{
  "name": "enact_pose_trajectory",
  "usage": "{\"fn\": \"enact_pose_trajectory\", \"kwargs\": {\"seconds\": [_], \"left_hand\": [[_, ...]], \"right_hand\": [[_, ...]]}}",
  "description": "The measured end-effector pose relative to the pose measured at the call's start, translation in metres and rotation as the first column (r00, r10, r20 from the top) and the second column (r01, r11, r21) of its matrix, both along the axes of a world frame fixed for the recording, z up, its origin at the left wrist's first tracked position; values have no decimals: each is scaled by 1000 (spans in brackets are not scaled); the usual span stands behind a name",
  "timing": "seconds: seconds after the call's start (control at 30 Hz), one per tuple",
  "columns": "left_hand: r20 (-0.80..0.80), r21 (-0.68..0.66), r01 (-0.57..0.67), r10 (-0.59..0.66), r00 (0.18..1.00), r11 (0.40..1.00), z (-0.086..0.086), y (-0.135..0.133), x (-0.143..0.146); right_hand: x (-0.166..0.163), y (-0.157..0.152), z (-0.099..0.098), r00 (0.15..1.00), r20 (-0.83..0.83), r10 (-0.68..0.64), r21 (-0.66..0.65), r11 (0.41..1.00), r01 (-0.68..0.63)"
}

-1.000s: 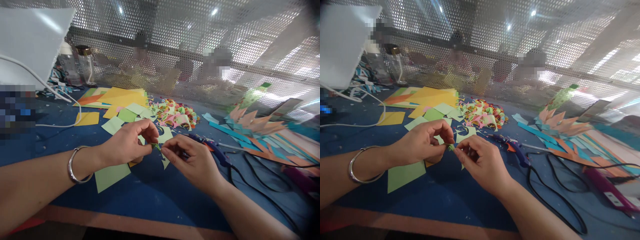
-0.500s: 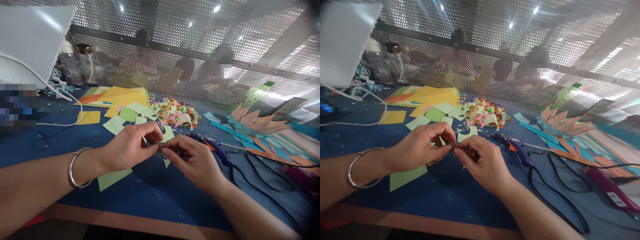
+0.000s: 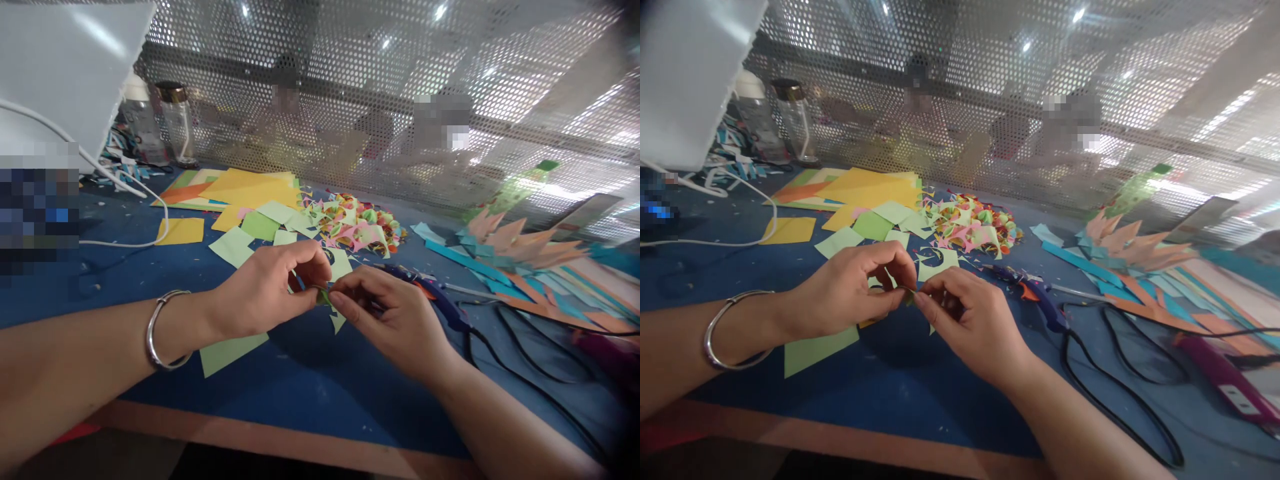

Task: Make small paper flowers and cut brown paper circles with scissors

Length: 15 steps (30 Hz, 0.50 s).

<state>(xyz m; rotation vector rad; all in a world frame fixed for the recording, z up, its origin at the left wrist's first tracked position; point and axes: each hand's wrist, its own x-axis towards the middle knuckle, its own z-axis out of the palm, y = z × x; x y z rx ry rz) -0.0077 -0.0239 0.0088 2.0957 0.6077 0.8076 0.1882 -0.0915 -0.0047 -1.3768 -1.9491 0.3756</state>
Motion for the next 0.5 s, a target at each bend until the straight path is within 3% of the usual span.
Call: {"fn": "enact_pose_trajectory", "kwargs": {"seconds": [0.2,0.5], "left_hand": [[60,-309,66,-50,997,949,-9,11,3],[63,-366,86,-68,996,927,-9,12,1]], "right_hand": [[1,-1,1,1000,-13,7,10,1000,-7],[1,1,-1,1000,11,-8,14,1000,8]]}}
